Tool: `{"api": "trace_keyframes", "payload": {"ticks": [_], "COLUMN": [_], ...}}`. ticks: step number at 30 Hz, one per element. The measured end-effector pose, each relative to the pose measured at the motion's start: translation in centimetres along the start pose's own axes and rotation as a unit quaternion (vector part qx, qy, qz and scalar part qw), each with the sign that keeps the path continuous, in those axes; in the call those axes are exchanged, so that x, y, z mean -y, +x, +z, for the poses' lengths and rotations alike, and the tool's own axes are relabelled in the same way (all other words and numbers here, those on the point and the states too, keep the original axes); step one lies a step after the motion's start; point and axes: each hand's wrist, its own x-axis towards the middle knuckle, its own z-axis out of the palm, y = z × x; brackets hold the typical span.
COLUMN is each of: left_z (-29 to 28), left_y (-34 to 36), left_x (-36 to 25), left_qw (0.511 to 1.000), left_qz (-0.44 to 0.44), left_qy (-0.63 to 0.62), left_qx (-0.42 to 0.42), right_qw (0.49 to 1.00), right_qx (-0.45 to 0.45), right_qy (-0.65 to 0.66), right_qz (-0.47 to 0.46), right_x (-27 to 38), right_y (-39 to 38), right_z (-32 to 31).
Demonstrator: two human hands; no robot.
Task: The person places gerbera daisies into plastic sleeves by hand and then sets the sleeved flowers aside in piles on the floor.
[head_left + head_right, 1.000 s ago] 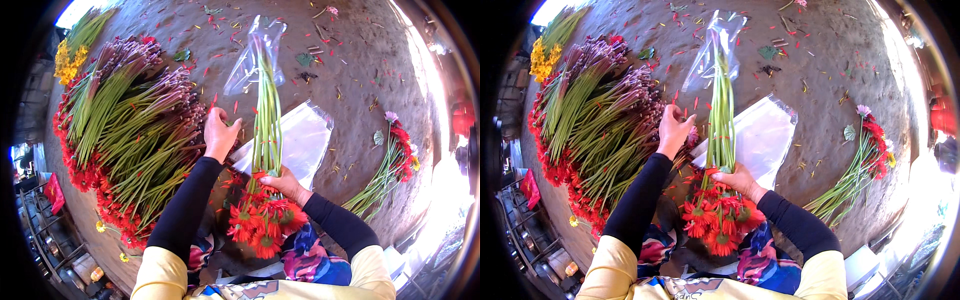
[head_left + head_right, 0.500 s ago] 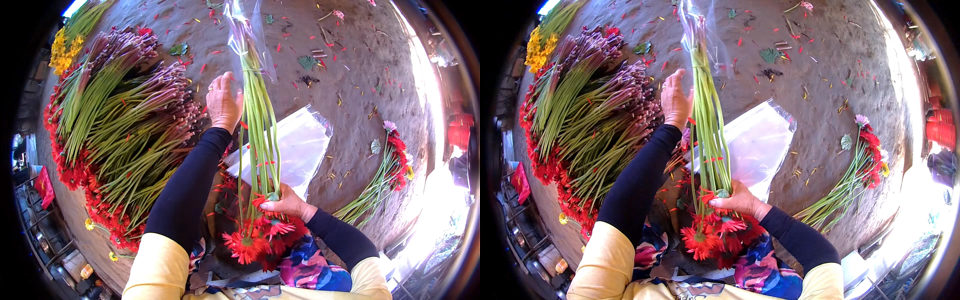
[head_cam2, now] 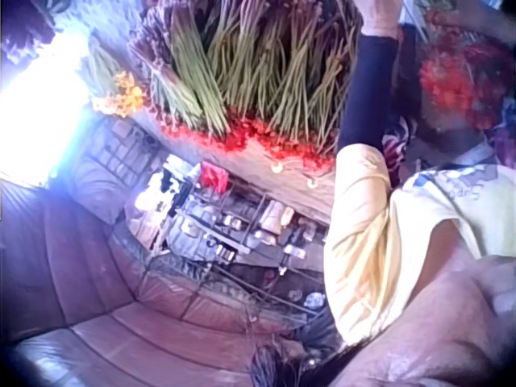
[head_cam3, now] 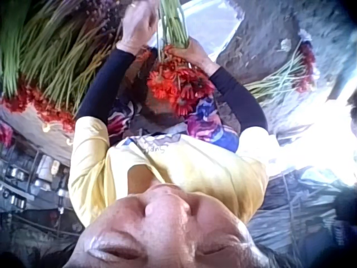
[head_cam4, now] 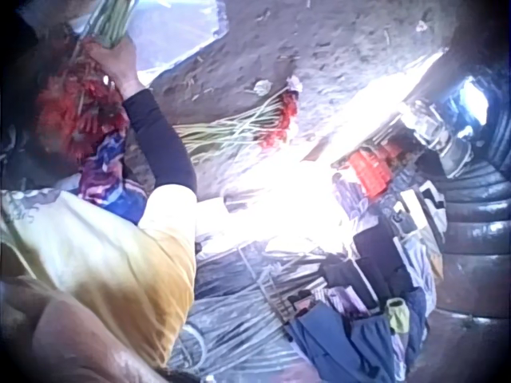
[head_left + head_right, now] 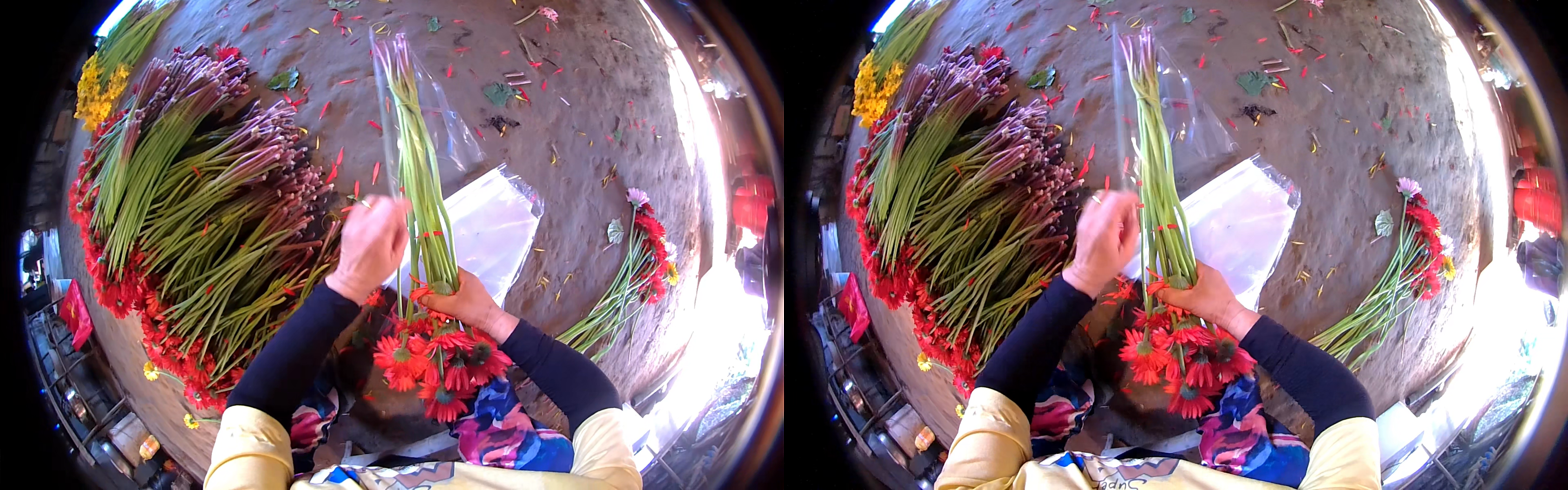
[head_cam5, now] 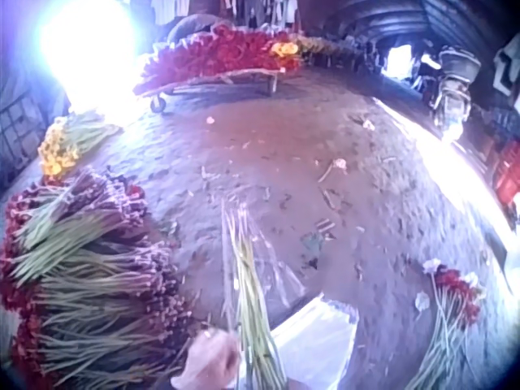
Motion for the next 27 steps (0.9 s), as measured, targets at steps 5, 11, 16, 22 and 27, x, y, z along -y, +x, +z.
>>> {"api": "trace_keyframes", "payload": {"ticks": [5, 11, 16, 22, 27], "left_z": [-0.3, 0.5, 1.5, 3.1, 3.2], "left_y": [2.1, 3.2, 4.6, 3.5, 3.9], "left_x": [0.5, 0.8, 2.4, 7.3, 10.6], "left_qw": [0.981, 0.978, 0.966, 0.937, 0.943], "left_qz": [-0.055, -0.037, -0.124, -0.086, -0.049], "left_qy": [0.173, 0.2, 0.217, 0.332, 0.326], "left_qx": [-0.073, -0.045, 0.059, 0.065, -0.029], "right_qw": [0.996, 0.988, 0.982, 0.989, 0.985], "right_qx": [-0.017, -0.054, -0.066, -0.054, -0.014], "right_qy": [-0.087, -0.143, -0.177, -0.137, -0.167], "right_qz": [0.008, 0.008, 0.011, -0.015, 0.029], "right_x": [0.2, -0.1, -0.3, -2.0, -1.1], "right_y": [-0.8, -0.2, 0.3, 1.1, 0.8], "right_z": [0.4, -0.4, -0.5, -1.3, -1.6]}}
